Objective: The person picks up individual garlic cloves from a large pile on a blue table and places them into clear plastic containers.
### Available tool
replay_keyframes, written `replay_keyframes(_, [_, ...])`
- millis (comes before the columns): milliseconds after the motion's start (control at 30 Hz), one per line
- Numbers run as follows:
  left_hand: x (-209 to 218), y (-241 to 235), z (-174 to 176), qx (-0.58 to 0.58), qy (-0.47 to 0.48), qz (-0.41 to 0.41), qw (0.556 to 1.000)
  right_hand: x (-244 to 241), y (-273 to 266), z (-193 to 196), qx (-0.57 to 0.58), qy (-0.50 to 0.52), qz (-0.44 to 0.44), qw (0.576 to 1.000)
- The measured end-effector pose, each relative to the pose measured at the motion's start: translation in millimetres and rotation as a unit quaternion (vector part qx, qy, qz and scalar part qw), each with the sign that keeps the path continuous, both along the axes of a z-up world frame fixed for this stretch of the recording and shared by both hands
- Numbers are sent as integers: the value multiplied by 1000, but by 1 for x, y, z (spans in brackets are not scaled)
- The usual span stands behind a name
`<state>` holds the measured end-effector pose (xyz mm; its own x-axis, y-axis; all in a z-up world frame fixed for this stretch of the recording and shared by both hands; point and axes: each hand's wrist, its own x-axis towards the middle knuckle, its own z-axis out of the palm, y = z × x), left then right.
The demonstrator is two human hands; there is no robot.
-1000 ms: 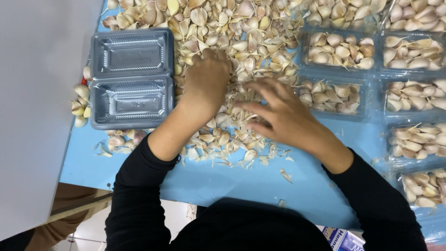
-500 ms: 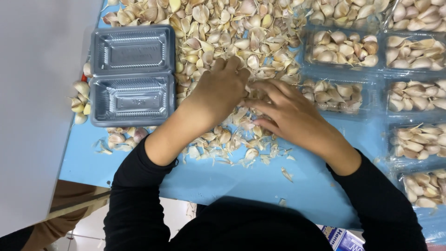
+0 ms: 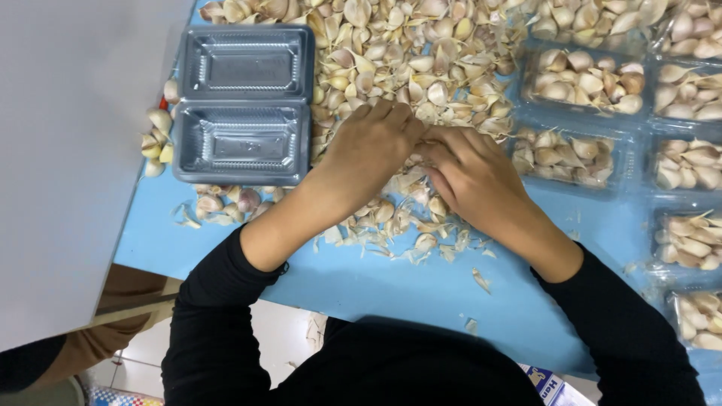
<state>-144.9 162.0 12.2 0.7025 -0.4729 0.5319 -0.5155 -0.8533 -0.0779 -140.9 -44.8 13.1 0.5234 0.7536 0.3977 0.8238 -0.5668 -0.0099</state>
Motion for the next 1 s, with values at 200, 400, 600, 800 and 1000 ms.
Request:
replay_keyframes(200, [-29,50,42,-136,37,25,990,-10,36,15,147,68,92,982])
replay_keyframes(400, [-40,111,61,-270,26,116,955,2,72,10,156,167,113,967])
replay_keyframes(600, [-45,126,49,-255,149,159,942,14,112,30,161,201,115,959])
replay_keyframes(800, [-48,107,55,-183,359,177,898,36,128,36,132,252,137,949])
replay_keyframes(1000, [-30,84,18,-159,277,132,938,38,119,11,108,214,86,967])
